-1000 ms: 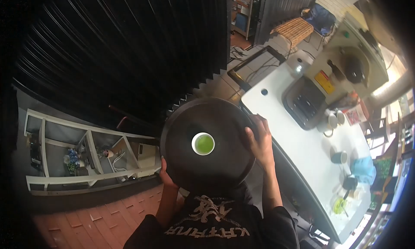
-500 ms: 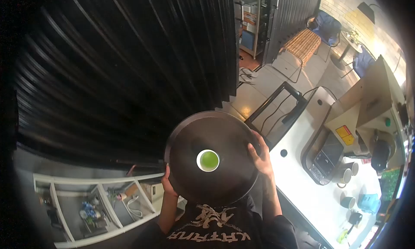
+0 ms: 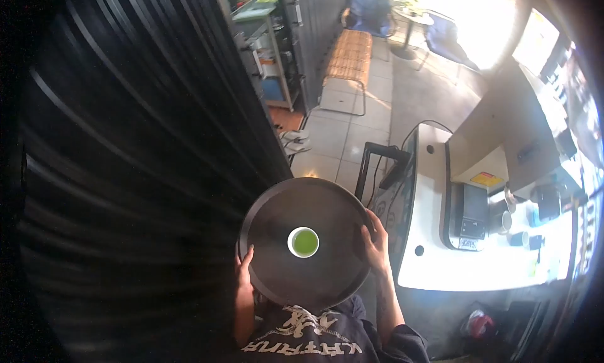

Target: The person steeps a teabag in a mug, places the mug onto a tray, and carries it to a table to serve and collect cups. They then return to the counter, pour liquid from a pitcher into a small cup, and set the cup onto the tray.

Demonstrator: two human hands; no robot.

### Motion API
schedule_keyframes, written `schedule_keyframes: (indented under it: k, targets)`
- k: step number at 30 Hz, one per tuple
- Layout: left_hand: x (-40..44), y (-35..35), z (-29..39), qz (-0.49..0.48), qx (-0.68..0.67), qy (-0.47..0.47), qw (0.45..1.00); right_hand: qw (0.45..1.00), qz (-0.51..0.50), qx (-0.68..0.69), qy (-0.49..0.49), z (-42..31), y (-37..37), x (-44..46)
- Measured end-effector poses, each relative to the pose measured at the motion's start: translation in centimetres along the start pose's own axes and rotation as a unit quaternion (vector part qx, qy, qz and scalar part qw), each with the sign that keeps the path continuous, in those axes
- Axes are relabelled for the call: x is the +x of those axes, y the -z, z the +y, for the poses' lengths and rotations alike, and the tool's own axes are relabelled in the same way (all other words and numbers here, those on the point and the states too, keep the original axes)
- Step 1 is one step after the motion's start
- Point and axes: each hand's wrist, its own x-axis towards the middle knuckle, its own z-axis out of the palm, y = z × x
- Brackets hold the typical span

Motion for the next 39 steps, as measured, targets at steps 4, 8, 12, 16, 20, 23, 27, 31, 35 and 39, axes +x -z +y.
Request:
schedule_keyframes:
  k: [4, 8, 12, 16, 20, 23, 27, 31, 35, 39]
  targets:
    - [6.4, -2.2, 5.7, -0.117, 0.004, -0.035, 0.992, 0.995, 0.096, 0.016, -0.005, 0.3, -2.9, 1.4]
    - [11.5, -3.5, 7.8, -0.183, -0.021, 0.023, 0.983, 0.988, 0.153, 0.009, 0.010, -0.5, -5.0, 2.9]
    - [16.4, -5.7, 7.9, -0.240, -0.033, 0.015, 0.970, 0.979, 0.203, -0.011, 0.014, 0.2, -5.3, 5.1]
    - [21.2, -8.9, 8.1, -0.270, -0.030, 0.013, 0.962, 0.973, 0.229, -0.029, 0.030, 0.0, -5.1, 8.6]
    - [25.4, -13.6, 9.1, -0.271, -0.019, 0.013, 0.962, 0.971, 0.237, 0.000, 0.027, 0.1, -4.1, 13.6]
    - [29.3, -17.3, 9.7, -0.280, 0.001, -0.002, 0.960, 0.965, 0.262, 0.026, 0.023, 0.0, -3.0, 18.2]
    - [33.8, -23.0, 11.2, -0.304, -0.029, 0.001, 0.952, 0.956, 0.279, -0.077, 0.037, 0.0, 0.1, 24.6]
    - [37.6, -28.2, 12.8, -0.319, -0.005, -0.024, 0.948, 0.951, 0.290, -0.089, 0.068, -1.6, 2.0, 29.4]
    - [42.4, -33.4, 12.8, -0.351, -0.002, -0.030, 0.936, 0.951, 0.298, -0.037, 0.069, -3.0, 3.7, 33.9]
    - [46.0, -39.5, 13.5, -0.399, -0.013, -0.011, 0.917, 0.943, 0.327, -0.006, 0.065, -2.9, 5.4, 38.0]
